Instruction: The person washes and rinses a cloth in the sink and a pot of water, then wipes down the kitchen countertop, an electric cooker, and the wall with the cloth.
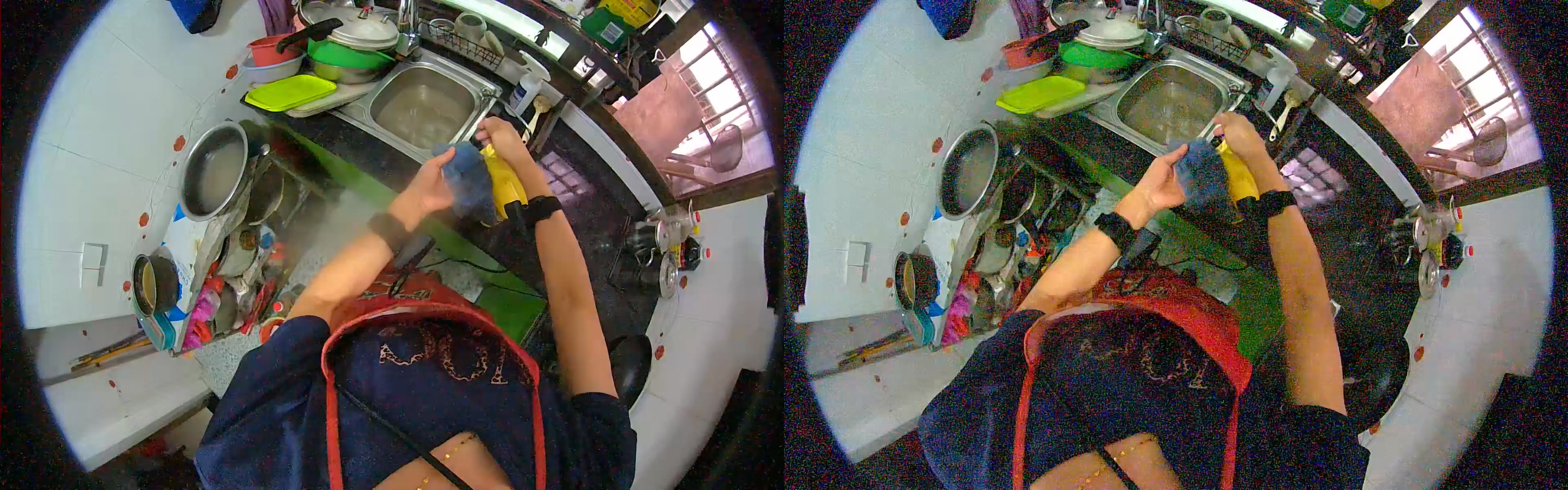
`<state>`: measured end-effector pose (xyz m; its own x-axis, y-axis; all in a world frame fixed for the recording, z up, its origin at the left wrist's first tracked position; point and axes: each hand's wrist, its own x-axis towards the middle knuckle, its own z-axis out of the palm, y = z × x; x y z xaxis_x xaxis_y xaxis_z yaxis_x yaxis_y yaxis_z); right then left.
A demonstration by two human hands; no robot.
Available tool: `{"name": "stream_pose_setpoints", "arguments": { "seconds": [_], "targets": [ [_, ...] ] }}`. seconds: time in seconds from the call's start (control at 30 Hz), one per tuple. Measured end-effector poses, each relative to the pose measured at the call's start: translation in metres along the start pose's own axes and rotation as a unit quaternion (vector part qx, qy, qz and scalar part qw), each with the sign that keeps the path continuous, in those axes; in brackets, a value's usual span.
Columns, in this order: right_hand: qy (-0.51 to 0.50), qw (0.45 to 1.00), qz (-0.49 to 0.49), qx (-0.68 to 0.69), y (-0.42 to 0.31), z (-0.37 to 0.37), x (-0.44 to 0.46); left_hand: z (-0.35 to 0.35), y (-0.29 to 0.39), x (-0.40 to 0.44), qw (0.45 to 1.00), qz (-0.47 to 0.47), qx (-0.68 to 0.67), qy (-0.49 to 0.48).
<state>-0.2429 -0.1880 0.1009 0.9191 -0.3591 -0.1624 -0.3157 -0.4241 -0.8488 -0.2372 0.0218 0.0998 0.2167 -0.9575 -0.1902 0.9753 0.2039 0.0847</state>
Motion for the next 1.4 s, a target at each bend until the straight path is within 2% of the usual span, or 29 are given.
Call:
{"name": "stream_pose_setpoints", "arguments": {
  "seconds": [0.03,0.07,0.1,0.13,0.2,0.27,0.33,0.4,0.43,0.5,0.6,0.67,0.73,0.8,0.83,0.87,0.93,1.03,1.1,1.13,1.17,1.2,1.23,1.27,1.37,1.4],
  "targets": [
    [-0.003,1.0,0.004,0.001,0.007,0.001,0.0,-0.001,-0.001,0.0,1.0,-0.001,-0.003,0.003],
    [0.019,0.99,-0.097,-0.103,0.01,0.004,-0.005,-0.005,-0.002,0.001,1.0,-0.003,0.006,0.01],
    [0.042,0.957,-0.2,-0.207,0.01,0.004,-0.006,-0.007,-0.001,0.003,1.0,-0.004,0.018,0.012],
    [0.041,0.957,-0.2,-0.207,0.009,0.006,-0.007,-0.009,-0.001,0.004,1.0,-0.004,0.018,0.012],
    [0.06,0.98,-0.077,-0.174,0.006,0.01,-0.007,-0.009,-0.002,0.003,1.0,-0.011,0.01,0.024],
    [0.069,0.968,-0.132,-0.203,0.003,0.012,-0.012,-0.009,-0.004,-0.001,1.0,-0.002,0.0,0.018],
    [-0.036,0.99,0.033,-0.128,-0.016,-0.005,-0.004,-0.01,-0.003,-0.005,1.0,0.01,-0.015,0.017],
    [0.025,0.977,-0.005,-0.214,-0.025,-0.006,-0.013,-0.011,-0.003,-0.006,0.998,-0.002,-0.024,0.055],
    [0.023,0.977,-0.002,-0.212,-0.02,-0.002,-0.016,-0.012,-0.004,-0.007,0.998,-0.004,-0.026,0.058],
    [0.084,0.973,-0.087,-0.197,-0.022,0.007,-0.024,-0.015,-0.004,-0.004,0.999,-0.007,-0.035,0.017],
    [0.069,0.966,-0.019,-0.249,-0.028,0.006,-0.025,-0.017,-0.01,0.003,0.999,-0.01,-0.042,0.008],
    [0.066,0.957,-0.043,-0.28,-0.023,0.003,-0.025,-0.009,-0.013,0.001,0.999,-0.001,-0.038,0.018],
    [0.046,0.989,-0.102,-0.094,-0.022,-0.004,-0.02,0.013,-0.013,-0.01,0.999,-0.009,-0.035,0.032],
    [0.094,0.982,-0.133,-0.094,-0.01,-0.027,-0.029,-0.005,-0.011,-0.001,0.997,0.001,-0.074,0.023],
    [0.099,0.992,-0.035,-0.063,-0.009,-0.04,-0.038,-0.01,-0.011,-0.004,0.997,0.019,-0.07,0.013],
    [0.084,0.993,-0.08,-0.001,-0.022,-0.042,-0.08,-0.016,-0.011,-0.01,0.998,0.032,-0.062,0.003],
    [0.092,0.969,-0.068,-0.221,-0.009,-0.048,-0.112,-0.025,-0.008,-0.015,0.996,0.042,-0.085,-0.005],
    [0.067,0.981,-0.088,-0.16,0.006,-0.033,-0.129,-0.032,-0.001,-0.024,0.991,0.065,-0.111,0.026],
    [-0.002,0.999,-0.046,0.006,-0.013,-0.017,-0.143,-0.031,-0.001,-0.041,0.989,0.076,-0.121,0.032],
    [-0.005,0.999,-0.041,0.009,-0.006,-0.012,-0.141,-0.031,-0.001,-0.053,0.989,0.075,-0.123,0.038],
    [-0.001,0.996,-0.075,-0.041,0.001,-0.005,-0.131,-0.031,0.002,-0.062,0.987,0.08,-0.135,0.032],
    [0.003,0.99,-0.112,-0.091,-0.018,0.006,-0.125,-0.034,0.008,-0.072,0.985,0.087,-0.144,0.025],
    [-0.037,0.999,-0.032,-0.012,-0.039,0.012,-0.124,-0.037,0.014,-0.085,0.99,0.093,-0.106,0.022],
    [-0.04,0.999,-0.032,-0.01,-0.059,0.023,-0.12,-0.04,0.019,-0.1,0.99,0.094,-0.107,0.024],
    [-0.038,0.99,-0.124,-0.057,-0.111,0.058,-0.1,-0.05,0.038,-0.152,0.982,0.138,-0.116,0.05],
    [-0.041,0.99,-0.125,-0.059,-0.126,0.076,-0.092,-0.058,0.043,-0.171,0.979,0.149,-0.127,0.055]
  ]
}}
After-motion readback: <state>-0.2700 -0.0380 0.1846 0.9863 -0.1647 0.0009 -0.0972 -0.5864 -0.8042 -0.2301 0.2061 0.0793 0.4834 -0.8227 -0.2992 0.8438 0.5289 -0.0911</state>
